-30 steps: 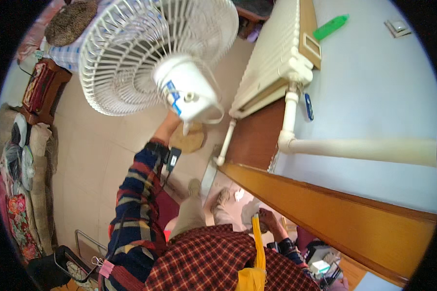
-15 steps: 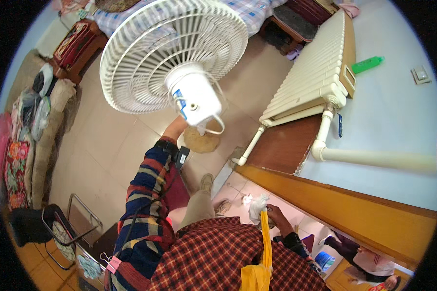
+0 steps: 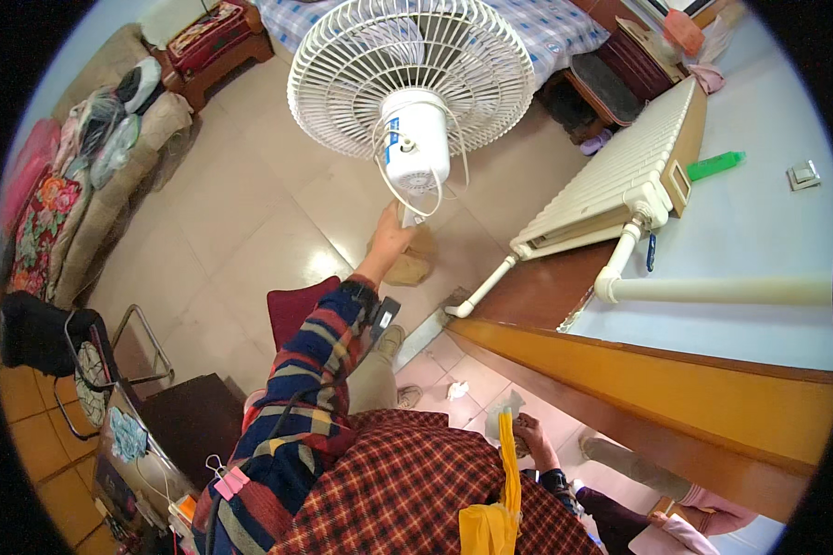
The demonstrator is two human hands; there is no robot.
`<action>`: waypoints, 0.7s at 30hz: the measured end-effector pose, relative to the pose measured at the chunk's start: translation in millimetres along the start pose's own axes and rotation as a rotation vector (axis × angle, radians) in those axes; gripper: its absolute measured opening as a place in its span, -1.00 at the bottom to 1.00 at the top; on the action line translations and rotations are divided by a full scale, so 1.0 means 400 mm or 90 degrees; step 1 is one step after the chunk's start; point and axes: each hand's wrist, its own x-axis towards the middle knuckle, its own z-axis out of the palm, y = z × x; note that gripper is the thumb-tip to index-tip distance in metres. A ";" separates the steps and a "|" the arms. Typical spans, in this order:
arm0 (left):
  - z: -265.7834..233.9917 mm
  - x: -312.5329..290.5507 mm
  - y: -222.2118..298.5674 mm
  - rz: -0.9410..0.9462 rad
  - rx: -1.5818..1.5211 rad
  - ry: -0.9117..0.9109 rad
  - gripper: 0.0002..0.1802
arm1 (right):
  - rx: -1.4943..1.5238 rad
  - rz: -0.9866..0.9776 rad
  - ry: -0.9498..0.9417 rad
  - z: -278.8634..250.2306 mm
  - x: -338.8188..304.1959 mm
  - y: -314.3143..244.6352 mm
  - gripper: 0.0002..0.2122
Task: The person wipes the front grille and motor housing of a standing electric fan using a white tissue and a cloth. They then wipe a nearby wooden door frame and place used tissues into a small red bucket.
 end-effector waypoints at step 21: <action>-0.284 -0.062 0.378 0.118 0.043 0.082 -0.68 | -0.211 -0.203 -0.109 0.105 0.084 -0.271 -0.54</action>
